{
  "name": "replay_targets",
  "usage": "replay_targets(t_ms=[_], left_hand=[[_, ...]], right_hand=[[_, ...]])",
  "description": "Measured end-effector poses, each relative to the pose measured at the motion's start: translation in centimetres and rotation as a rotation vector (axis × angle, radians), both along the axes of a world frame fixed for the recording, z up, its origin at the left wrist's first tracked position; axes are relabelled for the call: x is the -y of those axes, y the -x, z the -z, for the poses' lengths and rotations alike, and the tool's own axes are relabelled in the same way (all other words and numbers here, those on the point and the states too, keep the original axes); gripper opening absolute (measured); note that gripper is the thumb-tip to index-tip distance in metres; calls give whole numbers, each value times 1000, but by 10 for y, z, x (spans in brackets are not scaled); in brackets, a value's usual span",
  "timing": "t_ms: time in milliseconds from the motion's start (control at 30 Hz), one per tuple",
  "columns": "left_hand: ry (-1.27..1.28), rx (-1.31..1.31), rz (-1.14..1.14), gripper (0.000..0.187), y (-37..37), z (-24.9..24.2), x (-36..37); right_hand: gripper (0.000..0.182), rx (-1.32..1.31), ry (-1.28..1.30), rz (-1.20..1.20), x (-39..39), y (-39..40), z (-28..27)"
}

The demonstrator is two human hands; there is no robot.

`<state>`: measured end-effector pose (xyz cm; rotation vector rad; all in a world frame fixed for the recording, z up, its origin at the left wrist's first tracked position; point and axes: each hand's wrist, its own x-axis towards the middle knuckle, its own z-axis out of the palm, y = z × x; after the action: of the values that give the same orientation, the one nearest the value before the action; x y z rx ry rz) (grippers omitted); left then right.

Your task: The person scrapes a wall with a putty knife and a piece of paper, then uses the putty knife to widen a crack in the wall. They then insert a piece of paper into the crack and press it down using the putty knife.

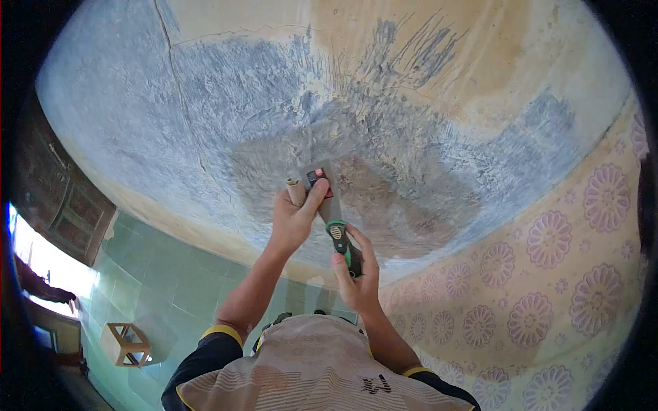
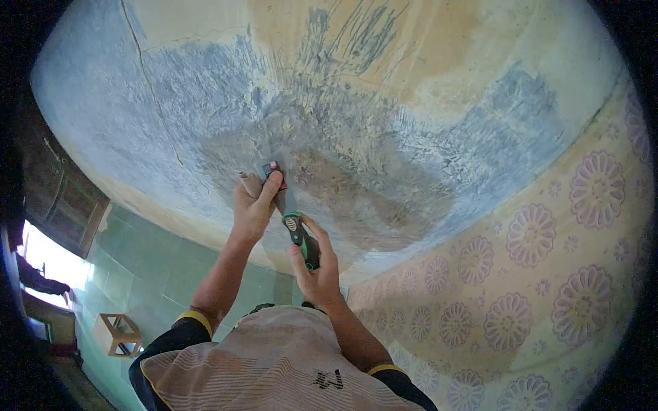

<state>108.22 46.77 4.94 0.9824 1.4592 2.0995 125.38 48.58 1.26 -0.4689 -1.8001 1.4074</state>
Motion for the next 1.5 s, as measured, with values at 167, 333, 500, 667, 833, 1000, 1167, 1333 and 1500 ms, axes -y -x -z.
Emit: replay_targets(t_ms=[167,333,500,667,833,1000,1167,1333,1500], left_hand=[[14,136,-112,34,-4,-11,-18],[-214,105,-252,28,0,-48,-22],[-227,72,-260,22,10,-58,-19],[-198,-18,-303,32,25,-66,-17],[-155,-78,-296,29,33,-67,-9],[-55,-89,-173,27,44,-77,4],[5,-172,-207,29,56,-81,4],[-7,-133,-201,31,58,-67,1],[23,-96,-161,35,46,-61,10]], right_hand=[[55,-51,-38,-72,-19,-3,-3],[56,-111,-370,-159,-34,18,-33],[55,-201,-208,-212,-34,36,-28],[57,-200,-220,-202,-30,52,-25],[60,-279,-10,-285,-9,63,-24],[66,-349,94,-232,13,83,-25],[67,-329,93,-230,16,93,-23],[67,-339,138,-194,21,97,-22],[64,-295,51,-118,10,91,-13]])
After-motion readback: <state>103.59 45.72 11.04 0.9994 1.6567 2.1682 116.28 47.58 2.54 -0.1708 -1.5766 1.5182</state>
